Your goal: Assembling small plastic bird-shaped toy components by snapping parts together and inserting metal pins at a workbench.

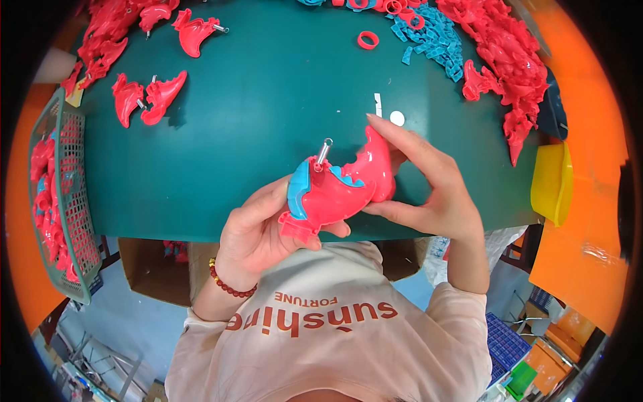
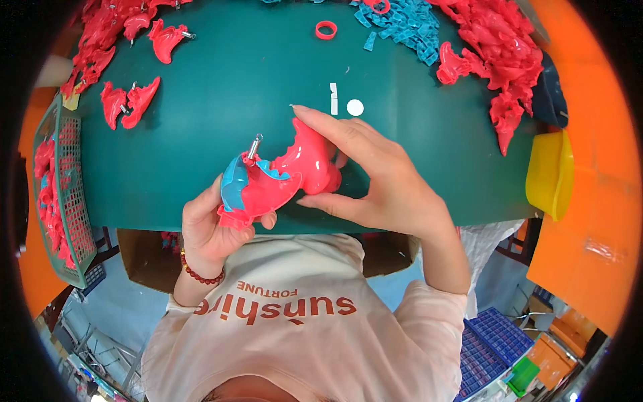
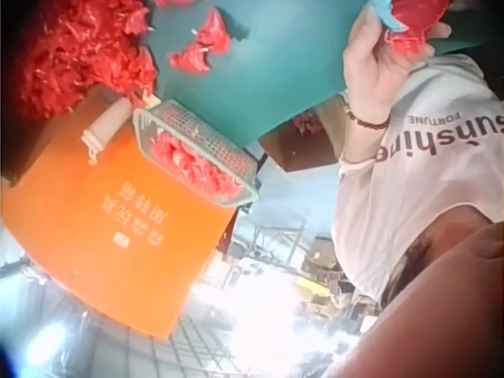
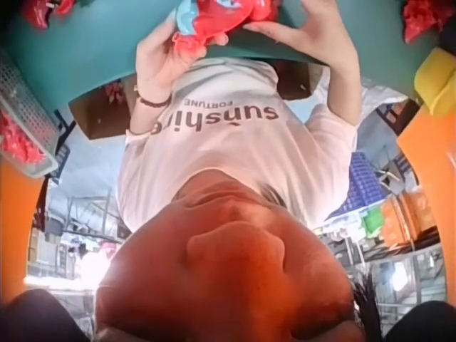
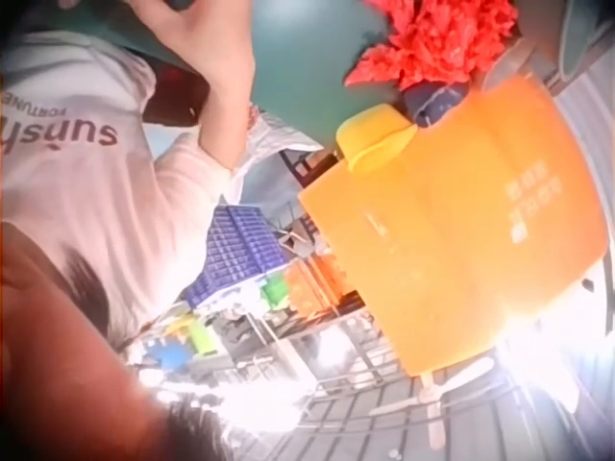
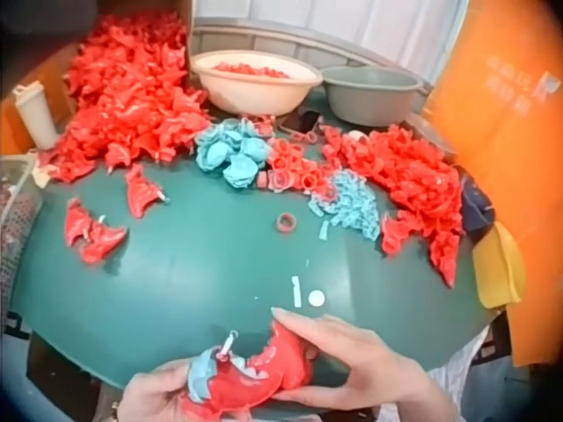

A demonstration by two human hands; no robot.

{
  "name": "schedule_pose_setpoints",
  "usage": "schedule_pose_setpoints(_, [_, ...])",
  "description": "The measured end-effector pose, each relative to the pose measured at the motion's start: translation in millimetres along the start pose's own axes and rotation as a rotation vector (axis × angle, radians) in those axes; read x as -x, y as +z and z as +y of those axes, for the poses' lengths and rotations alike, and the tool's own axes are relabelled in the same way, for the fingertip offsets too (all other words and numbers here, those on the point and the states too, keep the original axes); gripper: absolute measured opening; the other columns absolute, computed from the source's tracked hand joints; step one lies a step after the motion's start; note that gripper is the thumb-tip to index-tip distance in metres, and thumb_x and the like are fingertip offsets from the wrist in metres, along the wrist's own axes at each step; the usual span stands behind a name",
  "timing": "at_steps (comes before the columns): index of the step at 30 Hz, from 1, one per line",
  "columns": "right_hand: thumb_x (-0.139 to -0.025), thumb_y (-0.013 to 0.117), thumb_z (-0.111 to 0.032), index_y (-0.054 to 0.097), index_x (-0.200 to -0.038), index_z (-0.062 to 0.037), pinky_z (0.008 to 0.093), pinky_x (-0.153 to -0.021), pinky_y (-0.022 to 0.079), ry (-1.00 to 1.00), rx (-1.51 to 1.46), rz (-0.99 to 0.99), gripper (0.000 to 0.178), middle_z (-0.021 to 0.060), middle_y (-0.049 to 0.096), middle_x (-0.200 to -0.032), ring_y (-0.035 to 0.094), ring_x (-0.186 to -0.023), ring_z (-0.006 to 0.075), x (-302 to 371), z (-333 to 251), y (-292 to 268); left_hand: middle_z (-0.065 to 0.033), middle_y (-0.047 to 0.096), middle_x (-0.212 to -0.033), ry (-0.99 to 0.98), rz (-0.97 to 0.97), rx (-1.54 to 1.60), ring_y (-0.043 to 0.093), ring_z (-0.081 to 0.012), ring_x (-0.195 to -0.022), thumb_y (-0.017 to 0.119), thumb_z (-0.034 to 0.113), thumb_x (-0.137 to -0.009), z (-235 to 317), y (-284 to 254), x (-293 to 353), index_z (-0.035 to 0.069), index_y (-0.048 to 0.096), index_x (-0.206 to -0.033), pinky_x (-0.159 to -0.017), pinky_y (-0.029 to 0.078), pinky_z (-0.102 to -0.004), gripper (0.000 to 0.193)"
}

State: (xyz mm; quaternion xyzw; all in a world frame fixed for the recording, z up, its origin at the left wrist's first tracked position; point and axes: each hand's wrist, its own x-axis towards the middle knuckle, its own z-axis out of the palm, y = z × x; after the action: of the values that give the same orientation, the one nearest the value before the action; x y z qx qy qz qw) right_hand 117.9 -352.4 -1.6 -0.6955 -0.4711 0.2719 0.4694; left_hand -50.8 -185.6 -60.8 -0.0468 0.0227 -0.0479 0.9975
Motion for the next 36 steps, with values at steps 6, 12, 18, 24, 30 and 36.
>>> schedule_pose_setpoints(6, [-0.056,0.084,-0.013,0.051,-0.123,-0.0033,0.0313,-0.079,0.047,-0.11,0.313,0.229,0.075,0.0096,0.057,-0.114,0.057,-0.097,0.0204,-1,0,-8,-0.0272,0.038,-0.131,0.002,0.036,-0.326,0.05,-0.0462,-0.111,0.046,0.02,-0.094,-2,15,-1,-0.002,0.021,-0.137,-0.084,0.053,-0.045,0.055])
schedule_pose_setpoints(12, [-0.05,0.088,-0.022,0.054,-0.122,-0.0009,0.0379,-0.096,0.039,-0.174,-0.09,0.241,0.082,0.016,0.05,-0.127,0.047,-0.117,0.0274,-1,-1,34,-0.0258,0.022,-0.144,0.497,-0.099,-1.105,0.035,-0.0261,-0.129,0.052,0.005,-0.091,-21,7,-3,0.003,0.027,-0.132,-0.102,0.035,-0.0384,0.048])
schedule_pose_setpoints(18, [-0.048,0.088,-0.023,0.053,-0.123,-0.0015,0.0398,-0.097,0.037,-0.235,-0.069,0.158,0.086,0.0139,0.055,-0.124,0.049,-0.115,0.0283,-6,2,33,-0.0298,0.019,-0.144,0.515,-0.191,-1.139,0.03,-0.0289,-0.132,0.052,0.004,-0.09,-18,8,-4,0.003,0.027,-0.131,-0.104,0.032,-0.0404,0.048])
schedule_pose_setpoints(24, [-0.049,0.088,-0.022,0.053,-0.123,-0.0012,0.04,-0.096,0.037,-0.235,-0.087,0.154,0.084,0.0121,0.056,-0.123,0.051,-0.112,0.0289,-5,2,35,-0.0319,0.019,-0.143,0.591,-0.238,-1.251,0.027,-0.032,-0.134,0.055,0.002,-0.087,-19,5,-6,0.002,0.028,-0.128,-0.104,0.033,-0.0423,0.049])
schedule_pose_setpoints(30, [-0.053,0.087,-0.014,0.052,-0.123,0.0003,0.0344,-0.091,0.043,-0.024,-0.241,0.012,0.079,0.0104,0.059,-0.119,0.054,-0.11,0.0235,-5,-5,29,-0.0292,0.026,-0.141,0.581,-0.183,-1.433,0.038,-0.0326,-0.128,0.065,-0.002,-0.08,-14,2,2,0.0,0.026,-0.13,-0.099,0.042,-0.0415,0.063])
schedule_pose_setpoints(36, [-0.052,0.09,-0.021,0.041,-0.127,0.007,0.0347,-0.095,0.043,0.39,-0.73,0.08,0.094,0.017,0.056,-0.119,0.056,-0.109,0.0227,-9,-6,28,-0.021,0.048,-0.127,0.527,0.014,-1.646,0.059,-0.026,-0.106,0.079,0.003,-0.067,-13,17,-1,-0.003,0.031,-0.135,-0.087,0.051,-0.0359,0.084])
